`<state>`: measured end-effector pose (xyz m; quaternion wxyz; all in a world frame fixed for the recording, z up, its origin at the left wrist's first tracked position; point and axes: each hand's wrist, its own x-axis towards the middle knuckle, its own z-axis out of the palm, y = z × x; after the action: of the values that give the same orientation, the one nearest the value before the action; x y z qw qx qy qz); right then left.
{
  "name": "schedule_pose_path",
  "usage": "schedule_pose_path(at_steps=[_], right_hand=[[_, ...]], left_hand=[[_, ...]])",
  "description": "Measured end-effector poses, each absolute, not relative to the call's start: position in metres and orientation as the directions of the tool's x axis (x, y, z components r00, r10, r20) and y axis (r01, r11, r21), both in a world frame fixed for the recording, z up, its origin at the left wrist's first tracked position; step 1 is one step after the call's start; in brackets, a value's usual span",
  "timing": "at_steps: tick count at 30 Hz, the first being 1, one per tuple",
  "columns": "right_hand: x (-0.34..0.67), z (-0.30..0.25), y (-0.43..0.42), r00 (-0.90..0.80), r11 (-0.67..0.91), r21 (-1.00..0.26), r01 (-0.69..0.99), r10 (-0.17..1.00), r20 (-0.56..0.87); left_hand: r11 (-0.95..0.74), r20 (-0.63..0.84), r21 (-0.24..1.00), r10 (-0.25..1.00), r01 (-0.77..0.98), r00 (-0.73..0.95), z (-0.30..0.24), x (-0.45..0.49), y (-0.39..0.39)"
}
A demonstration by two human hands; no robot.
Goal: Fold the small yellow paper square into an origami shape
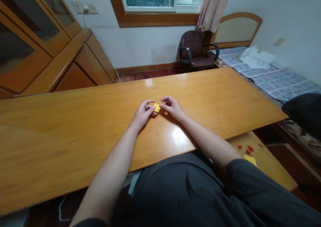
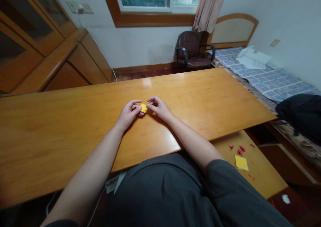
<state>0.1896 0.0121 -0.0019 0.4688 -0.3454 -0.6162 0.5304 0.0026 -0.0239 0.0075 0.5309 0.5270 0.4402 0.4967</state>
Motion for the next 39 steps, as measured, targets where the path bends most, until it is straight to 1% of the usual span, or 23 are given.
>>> schedule_pose_path(at_steps=[9,14,18,24,27,35,39], right_hand=[[0.190,-0.009,0.018,-0.292,0.189,-0.979,-0.071,0.935,0.201],[0.189,-0.006,0.015,-0.371,0.159,-0.982,-0.102,0.910,0.186],[0.189,-0.003,0.012,-0.431,0.179,-0.981,-0.069,0.882,0.191],[0.190,-0.001,0.011,-0.344,0.270,-0.961,0.051,0.909,0.237],[0.191,0.000,0.010,-0.315,0.297,-0.952,0.078,0.913,0.259],[0.192,-0.009,0.017,-0.314,0.306,-0.950,0.060,0.909,0.273],[0.192,-0.014,0.020,-0.301,0.294,-0.956,0.008,0.912,0.278]], left_hand=[[-0.067,0.071,0.997,0.993,-0.048,0.091,0.006,0.001,-0.022],[-0.066,0.068,0.998,0.992,-0.022,0.103,0.008,0.003,-0.024],[-0.060,0.062,0.998,0.989,-0.015,0.132,0.006,0.004,-0.024],[-0.064,0.062,0.998,0.993,0.015,0.099,0.000,0.003,-0.020],[-0.064,0.063,0.998,0.995,0.014,0.081,0.000,0.003,-0.020],[-0.086,0.084,0.996,0.992,0.014,0.091,-0.003,-0.002,-0.018],[-0.086,0.085,0.996,0.994,0.009,0.075,-0.003,-0.005,-0.017]])
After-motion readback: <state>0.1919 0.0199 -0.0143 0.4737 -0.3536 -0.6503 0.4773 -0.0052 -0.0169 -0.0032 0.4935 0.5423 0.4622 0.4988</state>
